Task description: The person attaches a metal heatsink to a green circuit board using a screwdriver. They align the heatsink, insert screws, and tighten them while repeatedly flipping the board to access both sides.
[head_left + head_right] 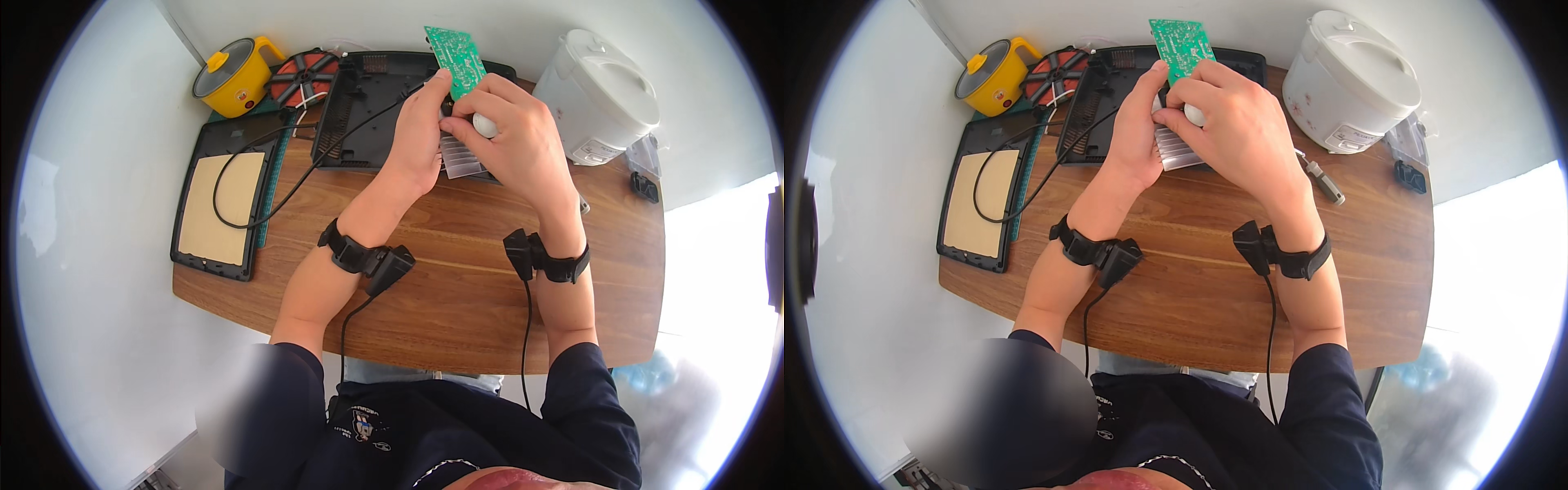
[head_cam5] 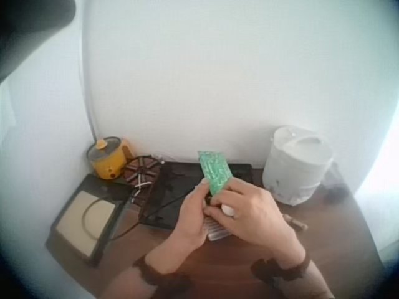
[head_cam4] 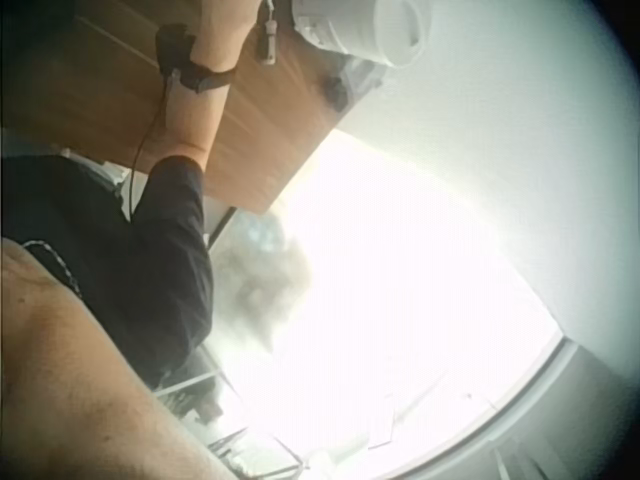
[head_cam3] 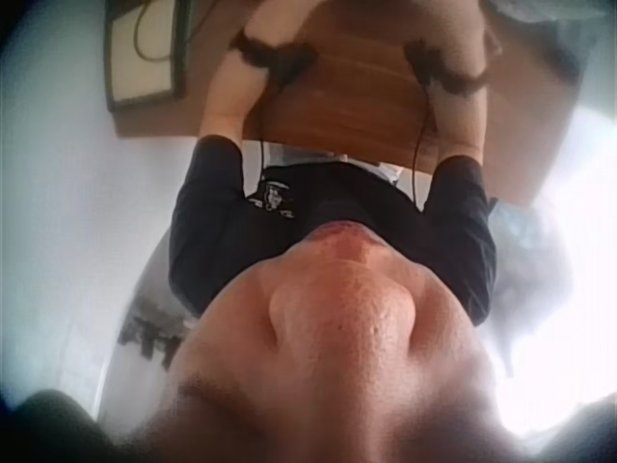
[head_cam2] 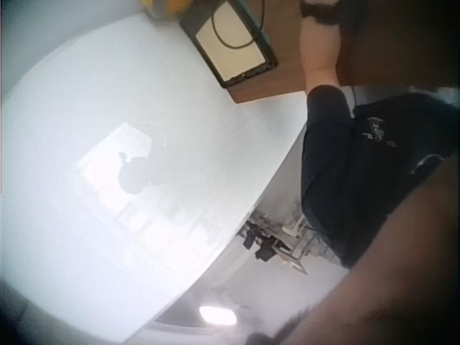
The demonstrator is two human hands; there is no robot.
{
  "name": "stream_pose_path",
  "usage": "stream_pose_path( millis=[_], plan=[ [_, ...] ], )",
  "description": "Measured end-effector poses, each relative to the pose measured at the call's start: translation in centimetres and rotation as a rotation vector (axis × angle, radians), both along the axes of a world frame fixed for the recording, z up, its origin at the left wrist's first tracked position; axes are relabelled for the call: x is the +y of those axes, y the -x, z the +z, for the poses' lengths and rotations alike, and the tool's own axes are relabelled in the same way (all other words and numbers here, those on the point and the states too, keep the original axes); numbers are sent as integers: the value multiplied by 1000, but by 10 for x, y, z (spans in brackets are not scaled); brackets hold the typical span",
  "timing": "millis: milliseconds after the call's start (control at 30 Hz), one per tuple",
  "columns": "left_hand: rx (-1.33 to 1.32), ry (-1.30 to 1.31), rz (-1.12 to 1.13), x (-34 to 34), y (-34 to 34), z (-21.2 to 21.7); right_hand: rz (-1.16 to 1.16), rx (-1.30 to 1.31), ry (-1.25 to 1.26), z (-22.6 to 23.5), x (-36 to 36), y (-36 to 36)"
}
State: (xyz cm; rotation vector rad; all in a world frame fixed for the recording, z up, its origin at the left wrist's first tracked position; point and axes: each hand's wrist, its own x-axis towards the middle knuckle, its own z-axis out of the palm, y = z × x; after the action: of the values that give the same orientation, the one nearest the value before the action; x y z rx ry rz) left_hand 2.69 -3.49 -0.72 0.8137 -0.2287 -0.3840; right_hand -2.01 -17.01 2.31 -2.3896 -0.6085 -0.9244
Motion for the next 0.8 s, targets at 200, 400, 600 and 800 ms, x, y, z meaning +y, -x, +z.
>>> stream_pose_path(
  millis=[200, 400, 600, 800],
  plan=[
    [-32, 50, -113, 6, -10, -12, 29, 84, -107, 4, 1, 2],
    [-16, 48, -108, 5, -12, -16, 25, 132, -111, 9, 2, 4],
    [49, 81, -148, 5, -8, -9, -6, 81, -302, 12, 1, 3],
    [85, 44, -109, 3, -7, -10, -328, -294, -473, 25, -22, 12]
  ],
)
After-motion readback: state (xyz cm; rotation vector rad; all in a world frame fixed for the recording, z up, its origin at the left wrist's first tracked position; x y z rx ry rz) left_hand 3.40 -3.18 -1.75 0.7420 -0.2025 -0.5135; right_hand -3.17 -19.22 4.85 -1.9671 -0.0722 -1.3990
